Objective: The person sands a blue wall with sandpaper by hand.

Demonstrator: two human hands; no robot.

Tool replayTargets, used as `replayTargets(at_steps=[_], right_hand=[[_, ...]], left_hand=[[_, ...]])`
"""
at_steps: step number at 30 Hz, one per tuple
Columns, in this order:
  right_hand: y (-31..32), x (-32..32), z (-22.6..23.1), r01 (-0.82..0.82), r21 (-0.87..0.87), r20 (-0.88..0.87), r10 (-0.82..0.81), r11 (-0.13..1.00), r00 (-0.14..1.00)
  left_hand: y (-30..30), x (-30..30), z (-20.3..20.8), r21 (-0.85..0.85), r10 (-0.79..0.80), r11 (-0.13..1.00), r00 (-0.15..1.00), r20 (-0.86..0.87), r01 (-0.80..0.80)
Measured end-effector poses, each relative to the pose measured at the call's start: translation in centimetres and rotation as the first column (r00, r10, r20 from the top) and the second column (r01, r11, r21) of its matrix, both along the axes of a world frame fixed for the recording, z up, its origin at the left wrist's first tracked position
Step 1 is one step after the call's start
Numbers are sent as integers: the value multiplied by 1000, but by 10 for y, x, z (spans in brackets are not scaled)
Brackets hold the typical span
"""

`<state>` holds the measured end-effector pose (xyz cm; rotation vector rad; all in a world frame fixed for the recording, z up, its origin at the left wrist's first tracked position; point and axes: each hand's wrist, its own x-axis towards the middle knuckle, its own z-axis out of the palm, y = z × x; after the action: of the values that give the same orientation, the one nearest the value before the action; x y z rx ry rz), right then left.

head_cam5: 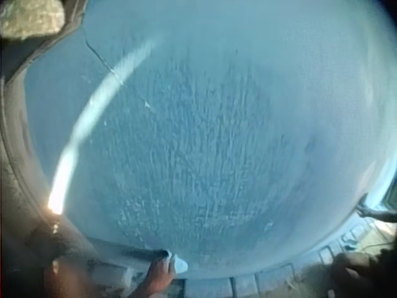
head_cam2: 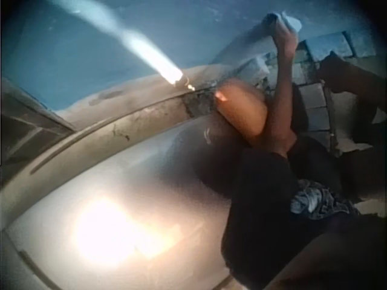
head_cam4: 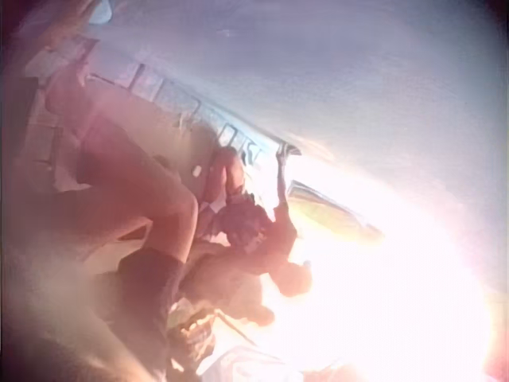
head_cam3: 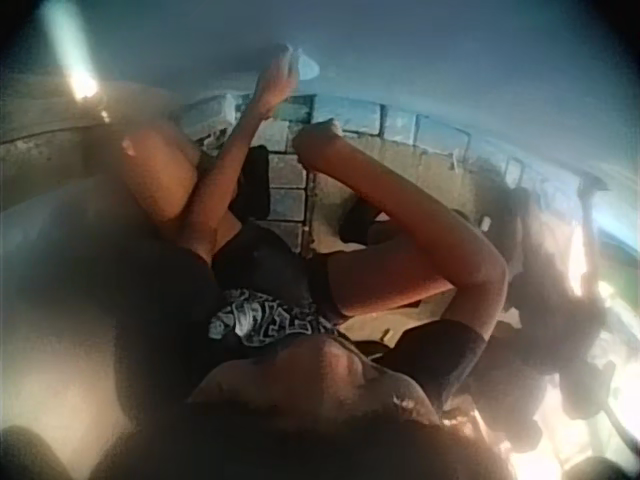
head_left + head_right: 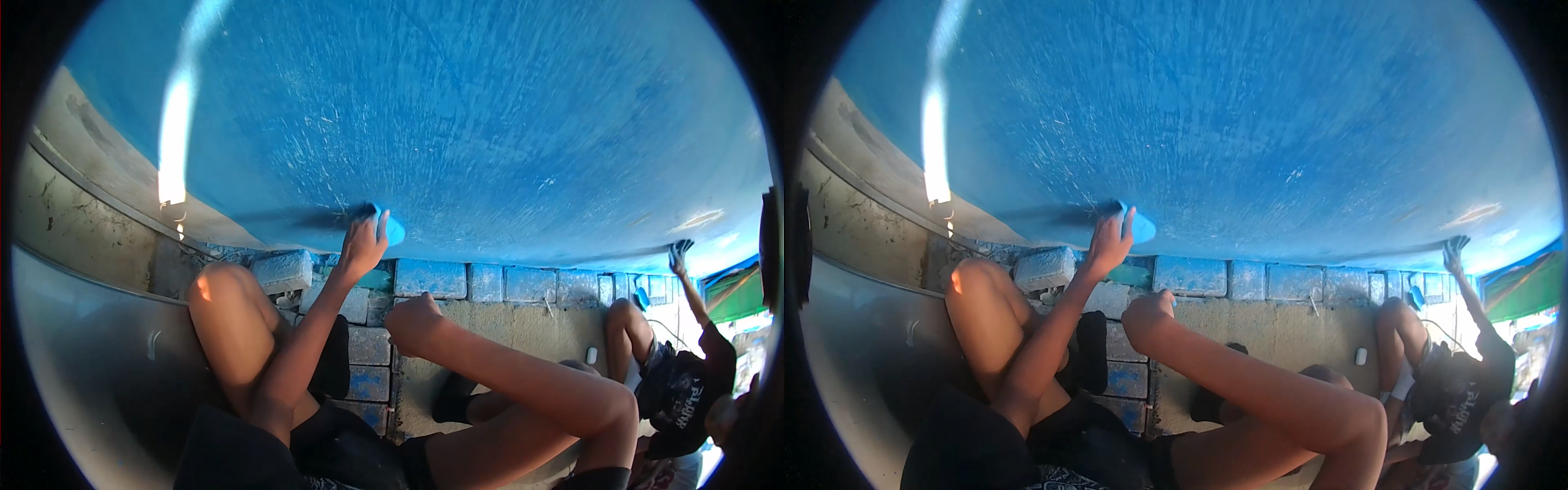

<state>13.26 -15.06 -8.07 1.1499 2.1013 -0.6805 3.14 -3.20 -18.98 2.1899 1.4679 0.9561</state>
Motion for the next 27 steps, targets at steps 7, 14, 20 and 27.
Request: replayTargets(at_steps=[7, 14, 20, 27], right_hand=[[-9, -4, 1, -74, 99, -44, 79, 992, 996], [-16, 7, -4, -28, 68, -6, 29, 997, 1000], [-15, 5, 12, -5, 62, -28, 6, 998, 1000], [-13, 3, 1, -22, -36, 75, 25, 999, 997]], left_hand=[[2, -16, -38, 151, -58, 987, 997, 47, 50], [3, 4, -9, -139, -77, 988, 993, -87, 64], [-3, 1, -2, 271, -46, 962, 998, 40, 33], [0, 3, -28, 79, -52, 996, 999, 14, 51]])
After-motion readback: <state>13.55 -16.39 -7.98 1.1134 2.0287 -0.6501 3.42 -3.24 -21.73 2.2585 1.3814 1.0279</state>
